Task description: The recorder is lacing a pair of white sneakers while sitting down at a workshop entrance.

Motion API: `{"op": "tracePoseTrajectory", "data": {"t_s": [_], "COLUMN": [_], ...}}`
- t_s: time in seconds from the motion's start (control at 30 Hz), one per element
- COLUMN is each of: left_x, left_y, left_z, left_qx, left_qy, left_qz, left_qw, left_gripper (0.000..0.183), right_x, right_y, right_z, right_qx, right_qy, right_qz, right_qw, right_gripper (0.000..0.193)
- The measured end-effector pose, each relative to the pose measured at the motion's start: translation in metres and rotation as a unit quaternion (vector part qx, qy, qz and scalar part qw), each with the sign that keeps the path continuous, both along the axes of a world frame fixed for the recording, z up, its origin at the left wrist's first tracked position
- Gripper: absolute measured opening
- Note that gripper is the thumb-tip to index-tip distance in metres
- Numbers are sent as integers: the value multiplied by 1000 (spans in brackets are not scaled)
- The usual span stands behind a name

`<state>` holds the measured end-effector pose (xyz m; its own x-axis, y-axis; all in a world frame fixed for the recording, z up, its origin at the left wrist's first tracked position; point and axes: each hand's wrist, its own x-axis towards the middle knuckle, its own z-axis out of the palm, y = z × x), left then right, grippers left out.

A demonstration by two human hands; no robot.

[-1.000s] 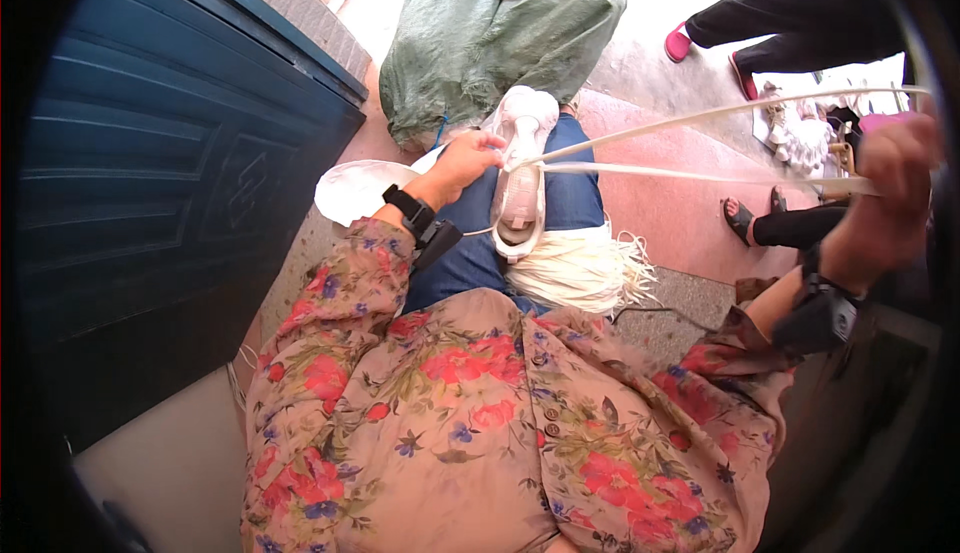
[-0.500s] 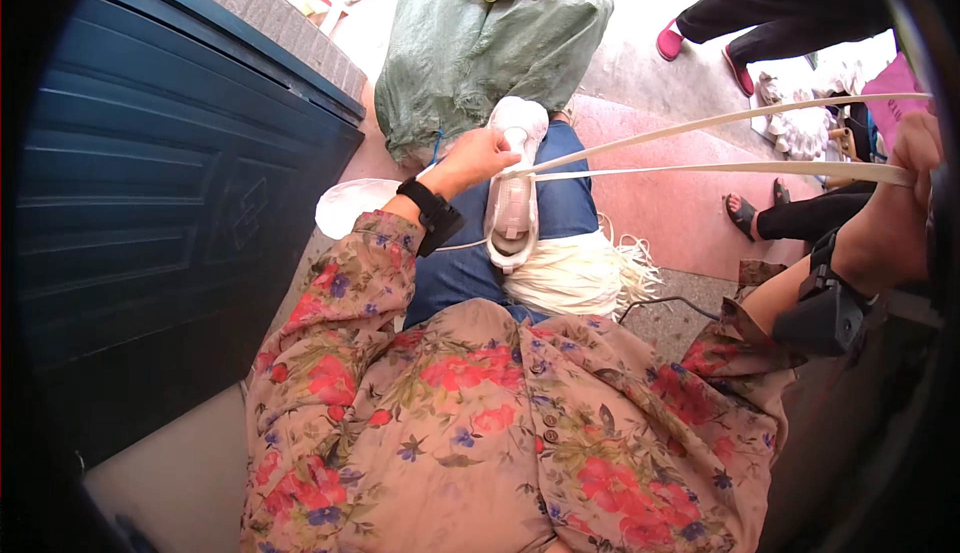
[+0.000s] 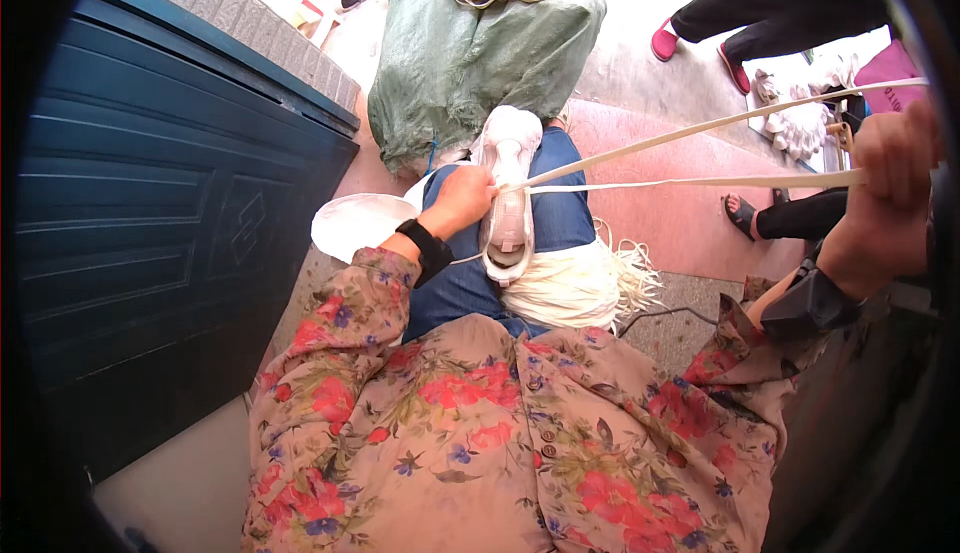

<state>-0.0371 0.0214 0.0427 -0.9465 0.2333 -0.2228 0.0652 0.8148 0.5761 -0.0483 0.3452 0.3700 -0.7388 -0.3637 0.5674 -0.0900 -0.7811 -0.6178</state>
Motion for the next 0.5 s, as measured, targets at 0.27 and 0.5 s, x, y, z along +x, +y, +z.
{"op": "tracePoseTrajectory", "data": {"t_s": [0.27, 0.5], "left_x": [-9, -23], "left_y": [3, -13], "left_z": [2, 1], "left_qx": [39, 297], "left_qy": [107, -229], "left_qz": [-3, 75], "left_qw": [993, 924], "left_gripper": [12, 14], "right_x": [1, -1], "right_y": [0, 18], "right_z": [-49, -30], "right_qx": [114, 118], "right_qy": [-66, -86], "right_qz": [-122, -117], "right_qw": [984, 982], "right_gripper": [31, 27]}}
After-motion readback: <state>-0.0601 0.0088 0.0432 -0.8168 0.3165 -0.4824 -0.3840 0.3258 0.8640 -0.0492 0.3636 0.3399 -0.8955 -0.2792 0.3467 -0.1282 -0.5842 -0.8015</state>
